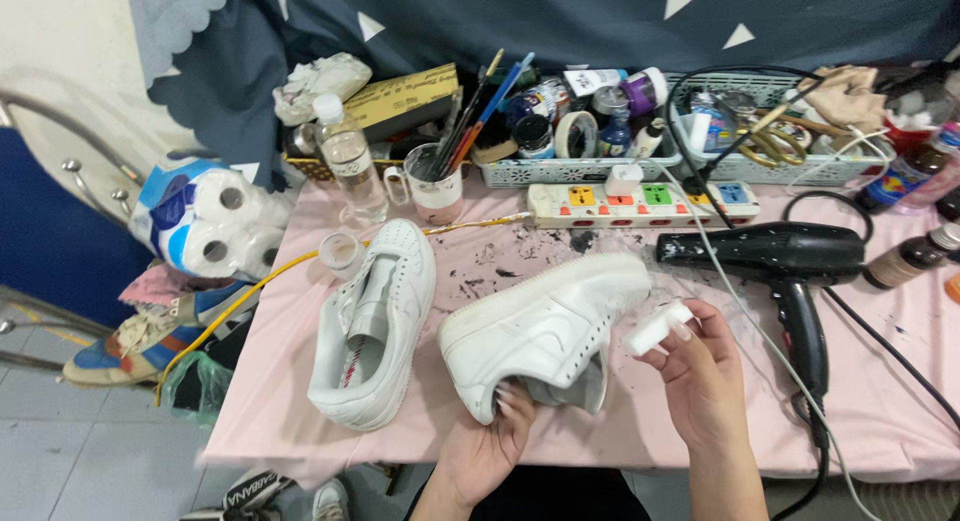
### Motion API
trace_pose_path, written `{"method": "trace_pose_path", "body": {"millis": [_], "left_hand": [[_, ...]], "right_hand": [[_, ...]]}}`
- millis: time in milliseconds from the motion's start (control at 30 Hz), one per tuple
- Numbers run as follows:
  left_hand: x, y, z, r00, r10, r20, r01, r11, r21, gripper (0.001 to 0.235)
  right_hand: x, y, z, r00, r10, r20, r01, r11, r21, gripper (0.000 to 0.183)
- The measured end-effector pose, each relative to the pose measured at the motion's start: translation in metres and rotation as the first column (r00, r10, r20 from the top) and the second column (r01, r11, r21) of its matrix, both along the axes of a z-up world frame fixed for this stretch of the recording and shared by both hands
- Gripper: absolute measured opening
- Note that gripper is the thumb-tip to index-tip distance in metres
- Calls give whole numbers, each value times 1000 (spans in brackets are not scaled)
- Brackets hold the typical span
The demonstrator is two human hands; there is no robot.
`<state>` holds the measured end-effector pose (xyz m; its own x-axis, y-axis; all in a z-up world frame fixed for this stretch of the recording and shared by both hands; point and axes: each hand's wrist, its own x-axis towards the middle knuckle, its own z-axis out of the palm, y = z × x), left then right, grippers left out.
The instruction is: The person cleans a pair of white sneakers on a cluttered table. They use a small white sponge, dipping it into a clear liquid from a plastic bottle to wipe the shoe's exterior and sole. The person handles the shoes one at a time, rotating them to access different areas.
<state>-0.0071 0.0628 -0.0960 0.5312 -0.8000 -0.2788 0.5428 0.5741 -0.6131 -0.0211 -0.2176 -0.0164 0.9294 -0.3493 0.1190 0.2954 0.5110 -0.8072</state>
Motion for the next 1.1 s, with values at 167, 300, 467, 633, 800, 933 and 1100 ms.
{"method": "trace_pose_path", "body": {"millis": [167, 300, 467, 633, 800, 933, 1100], "left_hand": [[-9, 28, 29, 905, -206, 372, -20, 853, 522, 44], [-13, 69, 54, 575, -624, 528, -344, 402, 849, 36], [-19, 73, 105, 551, -773, 312, -729, -265, 631, 39], [28, 32, 141, 207, -824, 528, -923, -343, -173, 46], [91, -10, 146, 276, -950, 148, -928, -304, -216, 49], [104, -41, 130, 230, -957, -177, -968, -206, -140, 37], [68, -58, 98, 289, -933, -215, -932, -222, -288, 48]], "right_hand": [[13, 20, 5, 992, -49, -118, 21, 973, -231, 36], [29, 35, 25, 998, -17, -58, 1, 962, -273, 32], [42, 33, 43, 992, 103, -77, -129, 827, -548, 27], [45, 31, 33, 988, 39, -152, -119, 820, -561, 29], [39, 14, 20, 989, -18, -147, -32, 943, -330, 23], [25, -4, 15, 992, -63, -107, 40, 977, -208, 21], [4, -31, 19, 992, -99, -78, 90, 990, -110, 36]]}}
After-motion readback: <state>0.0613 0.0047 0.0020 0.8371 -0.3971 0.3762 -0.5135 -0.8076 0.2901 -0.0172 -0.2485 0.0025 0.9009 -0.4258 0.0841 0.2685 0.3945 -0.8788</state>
